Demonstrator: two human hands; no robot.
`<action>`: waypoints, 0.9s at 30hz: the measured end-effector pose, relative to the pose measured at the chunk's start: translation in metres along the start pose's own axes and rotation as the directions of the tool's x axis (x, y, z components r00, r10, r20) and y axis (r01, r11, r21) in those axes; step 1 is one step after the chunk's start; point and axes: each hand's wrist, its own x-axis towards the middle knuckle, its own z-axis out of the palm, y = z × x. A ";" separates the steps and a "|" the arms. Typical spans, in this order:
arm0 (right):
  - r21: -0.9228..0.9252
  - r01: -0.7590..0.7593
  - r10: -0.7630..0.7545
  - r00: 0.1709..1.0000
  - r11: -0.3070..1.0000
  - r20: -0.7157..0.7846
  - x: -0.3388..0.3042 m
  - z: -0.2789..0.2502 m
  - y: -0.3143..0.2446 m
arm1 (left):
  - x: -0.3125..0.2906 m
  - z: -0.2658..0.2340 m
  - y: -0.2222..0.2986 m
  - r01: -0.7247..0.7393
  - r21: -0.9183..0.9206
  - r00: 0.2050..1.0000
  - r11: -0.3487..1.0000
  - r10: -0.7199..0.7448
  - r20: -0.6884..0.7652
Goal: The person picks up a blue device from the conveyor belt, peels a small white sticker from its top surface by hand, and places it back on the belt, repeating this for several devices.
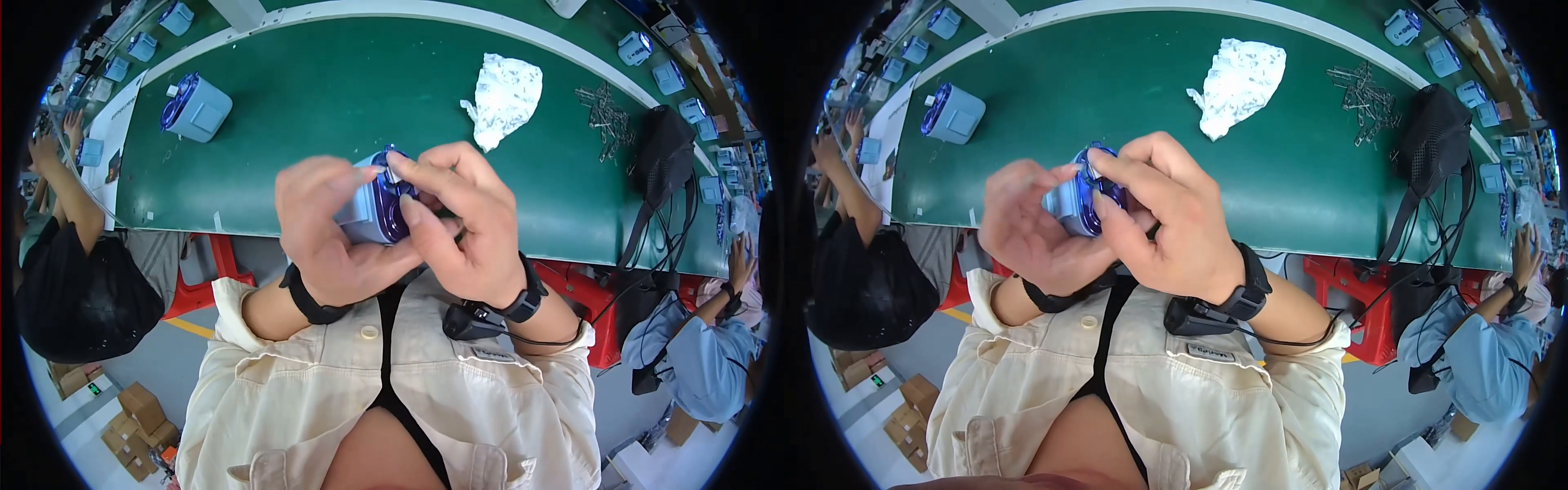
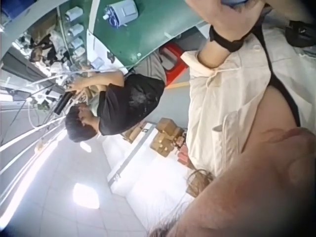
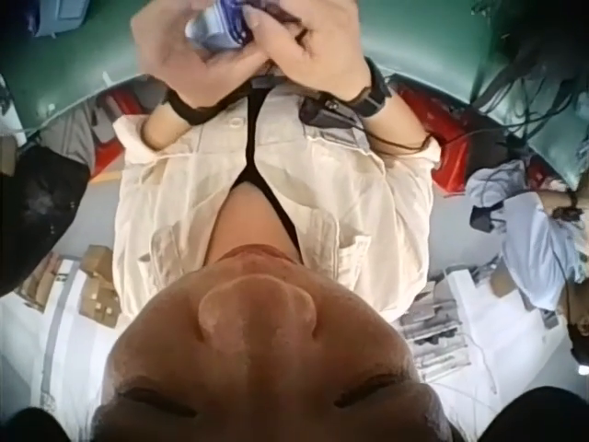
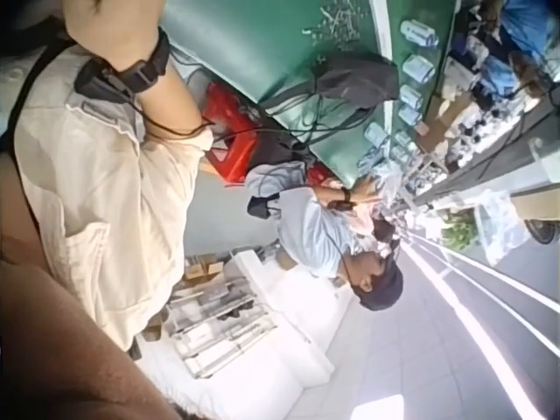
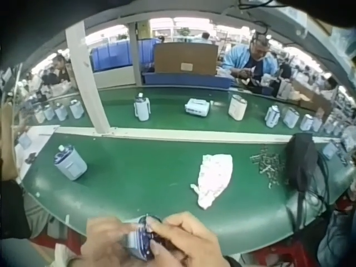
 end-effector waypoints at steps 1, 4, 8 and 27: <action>0.002 0.006 -0.006 1.000 1.000 -0.003 0.001 0.000 0.002 | 0.002 0.003 -0.004 -0.007 0.001 1.000 1.000 0.007 0.001; 0.031 0.097 -0.096 0.995 0.995 -0.028 0.004 0.002 0.011 | 0.006 0.011 -0.014 0.050 0.016 0.996 0.999 -0.049 -0.077; 0.113 0.068 -0.074 0.996 0.991 0.043 0.005 0.001 0.012 | 0.004 -0.006 -0.005 0.485 -0.104 0.842 0.868 -0.432 0.322; 0.567 -0.278 0.128 0.949 0.775 0.290 0.012 0.005 0.008 | 0.003 -0.016 0.004 0.258 -0.223 0.910 0.940 -0.158 0.384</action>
